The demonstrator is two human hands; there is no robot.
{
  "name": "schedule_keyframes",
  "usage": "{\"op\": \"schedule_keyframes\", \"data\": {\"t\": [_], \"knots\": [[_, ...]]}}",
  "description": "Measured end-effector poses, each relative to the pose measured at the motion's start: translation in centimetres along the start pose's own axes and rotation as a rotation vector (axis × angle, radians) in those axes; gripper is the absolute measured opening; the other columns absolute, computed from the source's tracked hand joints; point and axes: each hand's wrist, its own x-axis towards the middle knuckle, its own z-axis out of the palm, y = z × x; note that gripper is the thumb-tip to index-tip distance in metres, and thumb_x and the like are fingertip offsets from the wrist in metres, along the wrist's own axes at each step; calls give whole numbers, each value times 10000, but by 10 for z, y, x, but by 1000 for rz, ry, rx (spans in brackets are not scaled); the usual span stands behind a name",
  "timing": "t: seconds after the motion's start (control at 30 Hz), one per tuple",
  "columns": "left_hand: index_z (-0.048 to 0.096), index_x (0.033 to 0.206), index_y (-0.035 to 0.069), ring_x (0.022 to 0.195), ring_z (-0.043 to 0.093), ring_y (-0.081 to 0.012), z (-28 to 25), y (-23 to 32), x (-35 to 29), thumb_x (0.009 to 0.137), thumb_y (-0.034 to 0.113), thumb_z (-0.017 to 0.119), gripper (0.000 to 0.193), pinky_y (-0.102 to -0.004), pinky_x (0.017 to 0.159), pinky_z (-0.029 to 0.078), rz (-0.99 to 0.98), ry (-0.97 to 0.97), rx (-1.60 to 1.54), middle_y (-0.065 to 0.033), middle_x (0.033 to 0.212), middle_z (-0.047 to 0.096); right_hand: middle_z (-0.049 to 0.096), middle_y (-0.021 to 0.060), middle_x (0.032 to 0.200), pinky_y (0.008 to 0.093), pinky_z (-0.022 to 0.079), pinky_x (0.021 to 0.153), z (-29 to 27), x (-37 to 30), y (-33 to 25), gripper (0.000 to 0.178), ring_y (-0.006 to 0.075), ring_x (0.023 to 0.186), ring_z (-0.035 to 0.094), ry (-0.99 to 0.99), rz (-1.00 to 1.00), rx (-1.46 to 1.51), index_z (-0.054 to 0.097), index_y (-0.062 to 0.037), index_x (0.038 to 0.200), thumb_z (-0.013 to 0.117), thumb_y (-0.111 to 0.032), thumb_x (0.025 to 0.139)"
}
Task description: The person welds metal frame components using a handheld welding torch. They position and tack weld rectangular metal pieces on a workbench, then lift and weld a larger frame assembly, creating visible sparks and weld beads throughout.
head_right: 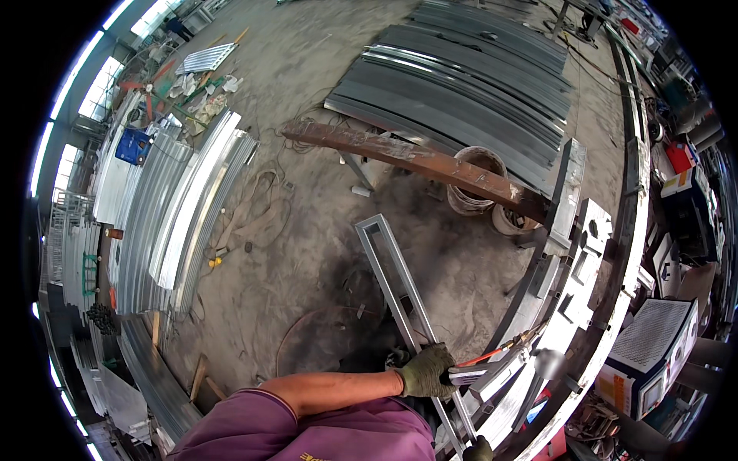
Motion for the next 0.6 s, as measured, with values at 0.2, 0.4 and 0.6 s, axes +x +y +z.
{"op": "schedule_keyframes", "data": {"t": [0.2, 0.4, 0.6], "knots": [[751, 993, 25, 972, 730, -389, -33, 30, -3, 836, 400, 836, 416, -485, 907, 573, -205, 22, -221, -180, 968, 752, 712, 243, 1395, 427, 552, 1099, -43, 1, -59, 547, 351, 1272, 711, 405, -160, 457, 637, 56, 1443, 759, -180, 965], [751, 1058, 10, 1046, 743, -408, -60, 56, -4, 890, 452, 794, 475, -477, 954, 581, -368, -8, -245, -234, 1054, 765, 674, 161, 1328, 382, 563, 992, -177, -54, -226, 654, 236, 1175, 685, 276, -574, 1352, 433, 61, 1560, 744, -145, 1022], [742, 1129, 12, 1089, 738, -419, -55, 68, -20, 887, 425, 781, 480, -505, 967, 580, -440, -30, -49, -248, 1122, 759, 703, 70, 1052, 348, 580, 855, -188, -28, -279, 340, 173, 980, 683, 619, -794, 980, 659, 34, 1306, 782, -112, 1024]]}}
